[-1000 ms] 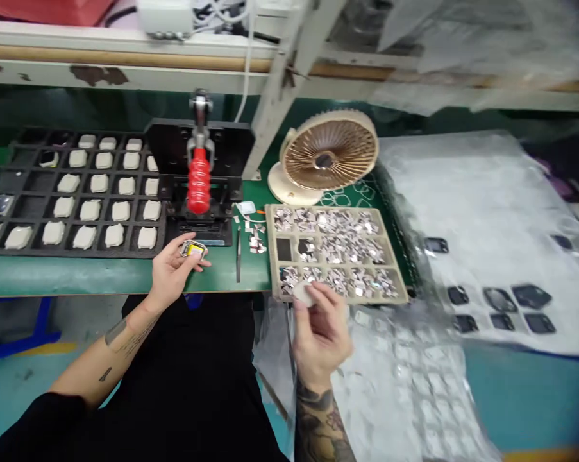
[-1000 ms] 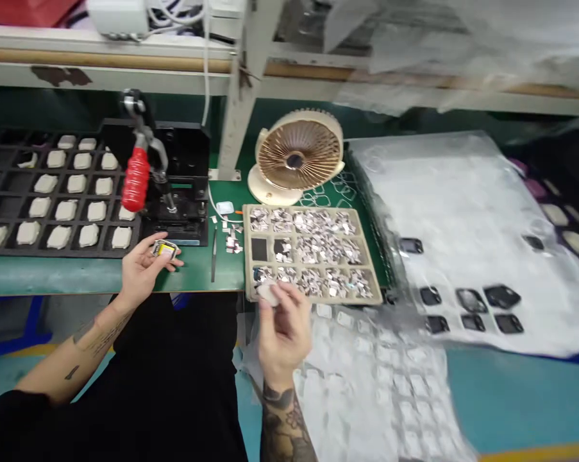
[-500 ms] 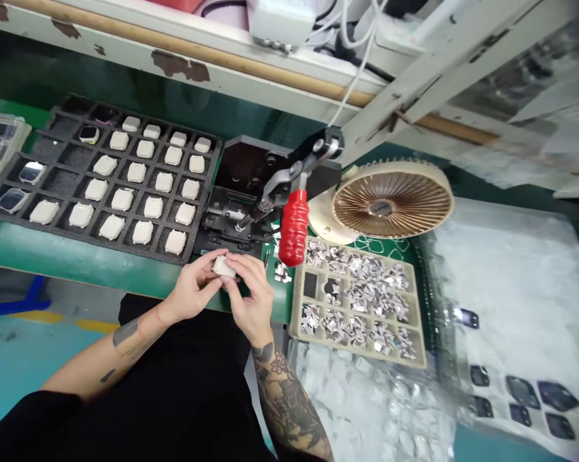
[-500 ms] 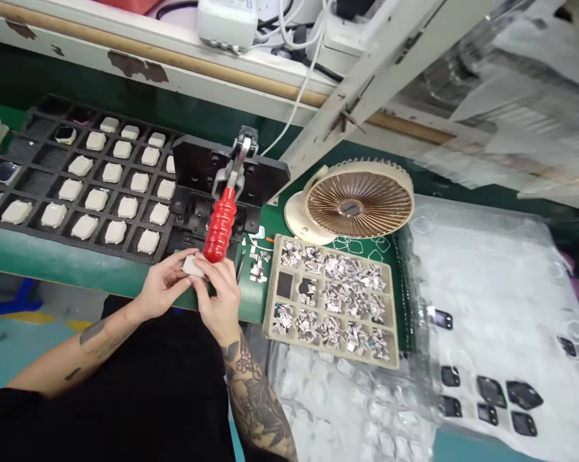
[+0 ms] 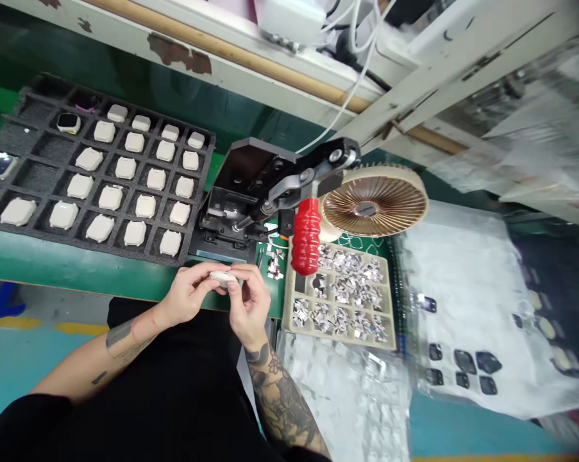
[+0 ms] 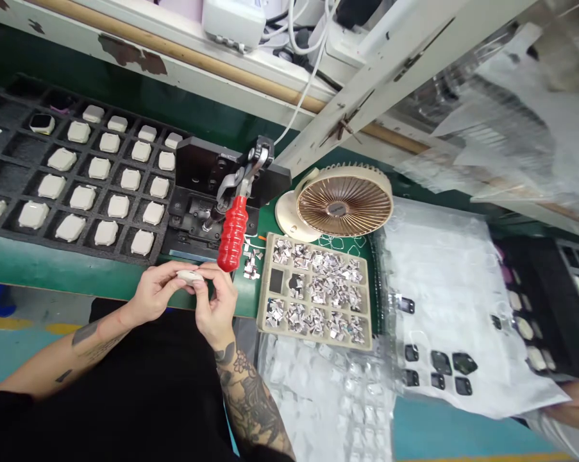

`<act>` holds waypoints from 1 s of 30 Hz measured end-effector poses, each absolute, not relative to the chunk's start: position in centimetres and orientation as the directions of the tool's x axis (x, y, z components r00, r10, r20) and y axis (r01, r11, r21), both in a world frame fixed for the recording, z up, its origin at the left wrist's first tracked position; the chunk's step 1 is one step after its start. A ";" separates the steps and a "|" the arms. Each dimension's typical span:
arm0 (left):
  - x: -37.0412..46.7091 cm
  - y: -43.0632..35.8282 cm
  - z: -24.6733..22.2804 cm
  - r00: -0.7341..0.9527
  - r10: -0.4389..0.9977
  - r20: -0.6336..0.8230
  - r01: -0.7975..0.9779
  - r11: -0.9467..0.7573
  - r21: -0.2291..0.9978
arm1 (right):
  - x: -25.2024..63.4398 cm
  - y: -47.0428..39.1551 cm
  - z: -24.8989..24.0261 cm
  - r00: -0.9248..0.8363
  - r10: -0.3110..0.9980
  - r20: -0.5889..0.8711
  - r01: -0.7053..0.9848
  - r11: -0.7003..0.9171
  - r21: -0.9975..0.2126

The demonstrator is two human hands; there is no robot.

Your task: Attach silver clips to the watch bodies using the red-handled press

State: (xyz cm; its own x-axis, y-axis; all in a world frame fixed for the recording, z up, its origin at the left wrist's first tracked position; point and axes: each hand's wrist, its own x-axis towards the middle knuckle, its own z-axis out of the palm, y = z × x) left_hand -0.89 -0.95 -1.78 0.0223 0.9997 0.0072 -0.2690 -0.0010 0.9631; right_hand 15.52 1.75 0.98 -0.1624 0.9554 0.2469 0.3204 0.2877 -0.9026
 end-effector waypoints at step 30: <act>-7.6 -1.9 2.5 -0.054 0.895 0.443 0.536 -0.348 0.769 | 16.1 6.1 0.6 -0.393 0.748 0.535 0.497 0.662 -0.561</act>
State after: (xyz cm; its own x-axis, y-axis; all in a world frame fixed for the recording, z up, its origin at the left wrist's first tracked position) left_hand -7.56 -1.90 2.46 -0.0538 0.8951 0.4427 0.5362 -0.3481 0.7690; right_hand 16.15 6.13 0.58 -0.3926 0.7481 0.5350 0.4973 0.6620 -0.5607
